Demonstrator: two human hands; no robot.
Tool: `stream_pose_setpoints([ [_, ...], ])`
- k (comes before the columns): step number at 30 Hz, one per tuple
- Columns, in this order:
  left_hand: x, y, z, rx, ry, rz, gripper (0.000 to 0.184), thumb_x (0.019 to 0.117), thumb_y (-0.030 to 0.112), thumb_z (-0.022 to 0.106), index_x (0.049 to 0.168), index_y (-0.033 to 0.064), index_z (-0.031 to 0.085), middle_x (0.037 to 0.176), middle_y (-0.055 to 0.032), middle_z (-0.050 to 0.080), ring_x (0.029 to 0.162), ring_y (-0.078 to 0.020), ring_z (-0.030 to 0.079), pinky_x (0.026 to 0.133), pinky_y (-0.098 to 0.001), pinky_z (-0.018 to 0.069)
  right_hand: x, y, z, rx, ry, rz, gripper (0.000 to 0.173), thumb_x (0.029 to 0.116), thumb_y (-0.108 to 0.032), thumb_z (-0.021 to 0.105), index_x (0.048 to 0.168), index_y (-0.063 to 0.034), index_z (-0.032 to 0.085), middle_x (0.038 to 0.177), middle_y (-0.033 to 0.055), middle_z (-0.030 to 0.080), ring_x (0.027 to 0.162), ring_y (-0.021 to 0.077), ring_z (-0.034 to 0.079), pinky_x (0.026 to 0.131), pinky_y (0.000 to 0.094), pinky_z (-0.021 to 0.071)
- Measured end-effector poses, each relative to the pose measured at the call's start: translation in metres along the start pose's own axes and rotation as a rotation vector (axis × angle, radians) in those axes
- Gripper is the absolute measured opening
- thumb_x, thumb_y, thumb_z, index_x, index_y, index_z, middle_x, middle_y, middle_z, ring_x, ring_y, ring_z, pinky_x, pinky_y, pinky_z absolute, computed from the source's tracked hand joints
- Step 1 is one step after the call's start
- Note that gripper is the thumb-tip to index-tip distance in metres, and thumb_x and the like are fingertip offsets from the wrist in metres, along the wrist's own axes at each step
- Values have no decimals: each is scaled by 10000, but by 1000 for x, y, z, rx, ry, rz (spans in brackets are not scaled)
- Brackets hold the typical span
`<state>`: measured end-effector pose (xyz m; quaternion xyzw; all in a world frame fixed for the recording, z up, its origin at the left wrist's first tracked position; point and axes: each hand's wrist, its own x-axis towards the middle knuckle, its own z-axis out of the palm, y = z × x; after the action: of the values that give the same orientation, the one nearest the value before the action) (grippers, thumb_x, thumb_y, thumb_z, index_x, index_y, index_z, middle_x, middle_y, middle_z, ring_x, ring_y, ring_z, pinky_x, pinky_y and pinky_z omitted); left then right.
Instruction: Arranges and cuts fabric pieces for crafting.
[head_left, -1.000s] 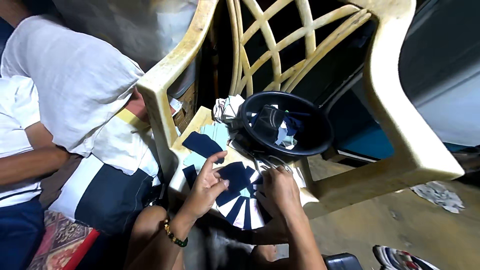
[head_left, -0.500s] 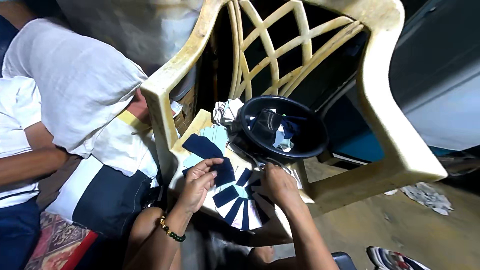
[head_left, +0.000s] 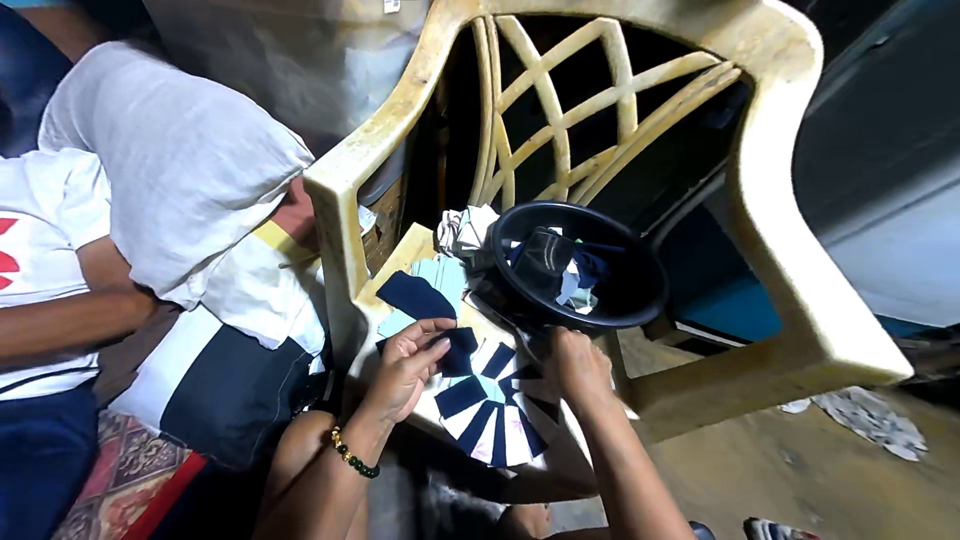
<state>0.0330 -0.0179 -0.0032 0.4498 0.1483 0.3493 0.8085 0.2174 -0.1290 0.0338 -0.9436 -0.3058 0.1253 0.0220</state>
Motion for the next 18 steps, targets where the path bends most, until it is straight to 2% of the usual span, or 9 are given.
stream_pose_setpoints([
  [2,1,0,-1,-16,1,-21,240,1038,-28,421,1150,-10,632,951,-28,729,836,-97,714,766,-278,604,1,-3,-2,-84,-8,16,267,958,-57,617,1186,78,654,1229,296,652,1169,469,629,912,622,486],
  [4,3,-1,-5,-34,-35,-19,278,1068,14,371,1186,-12,621,1007,-41,727,903,-118,718,830,-312,606,4,-3,-1,-143,-1,4,270,966,-128,631,1149,66,676,1208,292,664,1170,474,628,896,624,489],
  [6,5,-1,-7,-48,-76,-8,315,1072,24,321,1273,-15,560,1111,-67,693,998,-151,702,915,-361,587,7,2,5,-135,65,-45,307,957,-188,665,1115,74,690,1192,305,663,1197,491,603,890,629,488],
  [7,5,-1,-7,-47,-89,-10,331,1064,22,306,1321,0,512,1156,-71,663,1018,-151,689,919,-361,579,7,4,7,-116,96,-73,319,950,-186,676,1122,82,688,1195,314,658,1220,498,583,907,629,480],
  [10,6,0,-7,-49,-113,-14,362,1036,-6,342,1388,18,424,1153,-76,657,1024,-146,690,919,-355,578,9,12,16,-30,210,-167,336,928,-135,692,1132,131,668,1158,348,656,1222,530,562,974,629,445],
  [12,6,-2,-9,-47,-133,-7,367,1017,-29,376,1380,-5,431,1112,-77,677,1021,-149,697,934,-363,575,7,13,18,-13,215,-168,346,942,-104,663,1176,149,624,1164,356,643,1218,529,560,991,619,440],
  [15,6,-3,-9,-44,-143,-2,342,1022,-32,374,1347,-34,479,1139,-89,683,1037,-158,692,945,-367,570,0,15,16,-10,200,-143,379,983,-106,612,1262,146,565,1196,348,635,1209,508,586,1008,596,448],
  [16,6,-4,-9,-24,-129,11,324,1021,-31,389,1331,-23,481,1114,-81,685,1017,-153,695,923,-362,577,-3,16,15,9,206,-147,391,988,-114,610,1279,143,562,1208,349,633,1211,508,589,1015,598,448],
  [18,6,-5,-7,57,-76,50,259,1010,-35,447,1255,47,437,979,-23,678,915,-100,695,839,-304,575,-13,20,10,89,219,-171,402,994,-132,623,1298,126,574,1226,350,631,1212,514,589,1028,616,440],
])
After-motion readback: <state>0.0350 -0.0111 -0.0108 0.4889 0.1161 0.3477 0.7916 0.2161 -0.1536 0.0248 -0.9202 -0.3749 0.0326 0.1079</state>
